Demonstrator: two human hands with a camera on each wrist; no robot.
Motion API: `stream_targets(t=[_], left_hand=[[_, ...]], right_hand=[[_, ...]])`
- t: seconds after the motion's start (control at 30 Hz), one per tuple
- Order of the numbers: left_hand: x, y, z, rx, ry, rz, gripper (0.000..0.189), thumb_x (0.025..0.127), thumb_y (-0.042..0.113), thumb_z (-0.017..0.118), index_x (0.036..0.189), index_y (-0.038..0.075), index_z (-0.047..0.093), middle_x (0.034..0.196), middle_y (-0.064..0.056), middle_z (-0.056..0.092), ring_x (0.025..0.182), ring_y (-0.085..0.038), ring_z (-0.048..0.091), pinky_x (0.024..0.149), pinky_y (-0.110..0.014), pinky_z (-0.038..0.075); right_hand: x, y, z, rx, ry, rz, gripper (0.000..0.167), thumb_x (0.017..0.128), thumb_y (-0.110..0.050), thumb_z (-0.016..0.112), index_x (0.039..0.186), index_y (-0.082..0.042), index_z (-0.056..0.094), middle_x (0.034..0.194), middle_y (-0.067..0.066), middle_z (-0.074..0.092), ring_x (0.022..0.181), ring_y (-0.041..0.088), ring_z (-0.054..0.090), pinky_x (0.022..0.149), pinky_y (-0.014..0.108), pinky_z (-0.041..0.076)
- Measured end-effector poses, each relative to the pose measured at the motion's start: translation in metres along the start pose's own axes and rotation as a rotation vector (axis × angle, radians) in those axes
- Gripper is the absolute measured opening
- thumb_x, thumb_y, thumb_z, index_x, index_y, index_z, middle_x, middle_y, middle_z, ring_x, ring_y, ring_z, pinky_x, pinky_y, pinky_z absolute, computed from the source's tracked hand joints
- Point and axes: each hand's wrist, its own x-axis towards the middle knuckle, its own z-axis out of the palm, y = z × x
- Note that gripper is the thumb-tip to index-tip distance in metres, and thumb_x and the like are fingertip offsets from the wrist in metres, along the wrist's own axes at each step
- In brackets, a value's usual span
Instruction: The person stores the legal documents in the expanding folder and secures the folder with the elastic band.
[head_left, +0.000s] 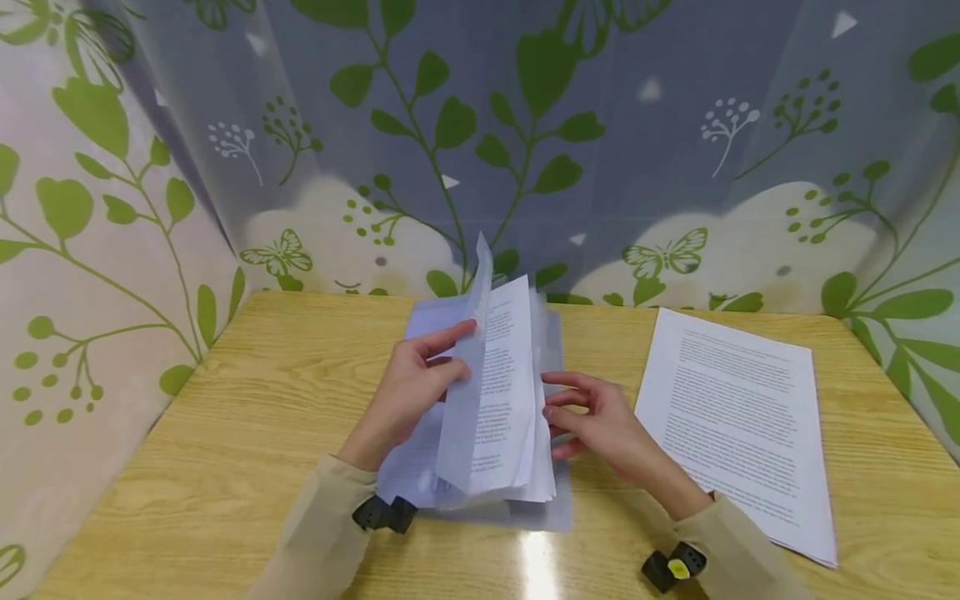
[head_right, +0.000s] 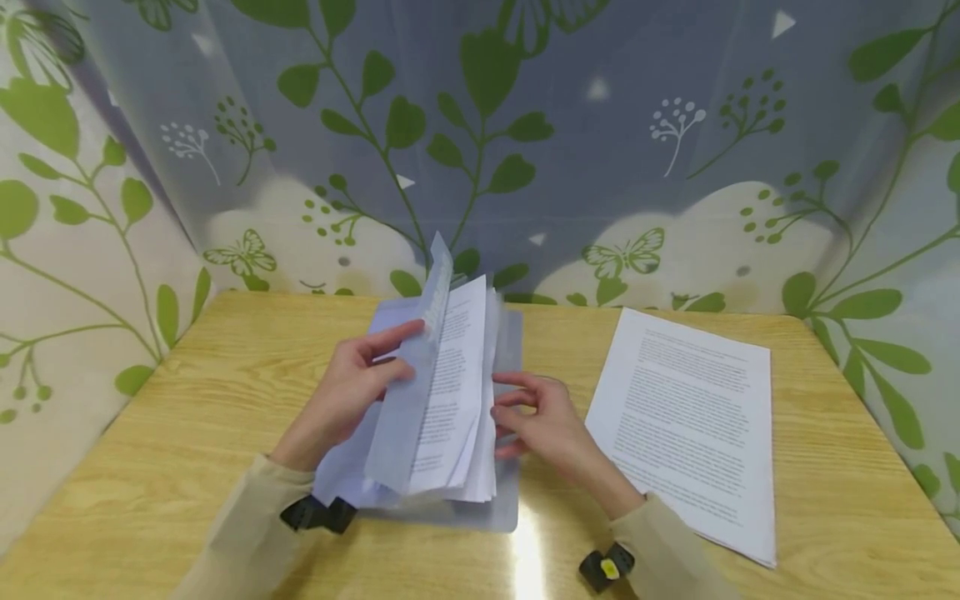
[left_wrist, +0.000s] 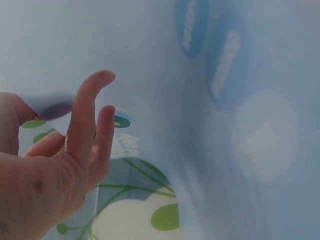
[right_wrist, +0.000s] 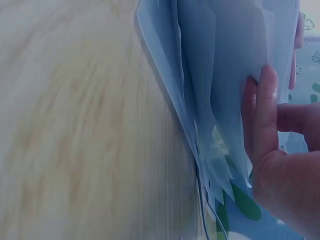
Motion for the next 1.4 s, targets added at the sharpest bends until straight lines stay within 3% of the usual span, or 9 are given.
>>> stream_targets(t=[0.37,0.73,1.1,1.4], left_hand=[[0.001,0.002,0.001,0.0,0.004,0.007,0.057,0.086,-0.001,0.06,0.141,0.016,0.064,0.137,-0.013,0.065,0.084,-0.013,0.063,0.053,-0.021,0.041],[0.001,0.004,0.003,0.046,0.022,0.014,0.057,0.087,-0.001,0.058,0.141,0.016,0.064,0.132,-0.014,0.067,0.071,-0.012,0.057,0.052,-0.022,0.038],[-0.001,0.006,-0.001,0.054,0.042,-0.007,0.057,0.087,0.001,0.059,0.14,0.018,0.065,0.132,-0.012,0.067,0.081,-0.014,0.061,0.053,-0.022,0.038],[-0.002,0.007,-0.005,0.036,0.044,0.005,0.057,0.086,-0.001,0.059,0.14,0.017,0.065,0.132,-0.012,0.066,0.067,-0.011,0.052,0.051,-0.021,0.034]], right_hand=[[-0.001,-0.005,0.002,-0.013,-0.007,0.012,0.055,0.096,-0.005,0.064,0.148,-0.001,0.047,0.117,0.021,0.065,0.084,0.02,0.072,0.063,0.035,0.062],[-0.007,-0.004,-0.012,-0.072,-0.016,-0.014,0.052,0.1,-0.013,0.063,0.149,-0.002,0.048,0.131,0.025,0.063,0.094,0.02,0.073,0.07,0.035,0.063],[-0.018,-0.004,-0.029,-0.167,0.011,-0.068,0.052,0.099,-0.017,0.065,0.147,-0.002,0.05,0.131,0.027,0.064,0.109,0.035,0.071,0.076,0.041,0.063],[-0.033,-0.003,-0.05,-0.279,0.028,-0.152,0.047,0.099,-0.012,0.062,0.144,0.0,0.053,0.129,0.028,0.064,0.105,0.026,0.072,0.075,0.034,0.062]])
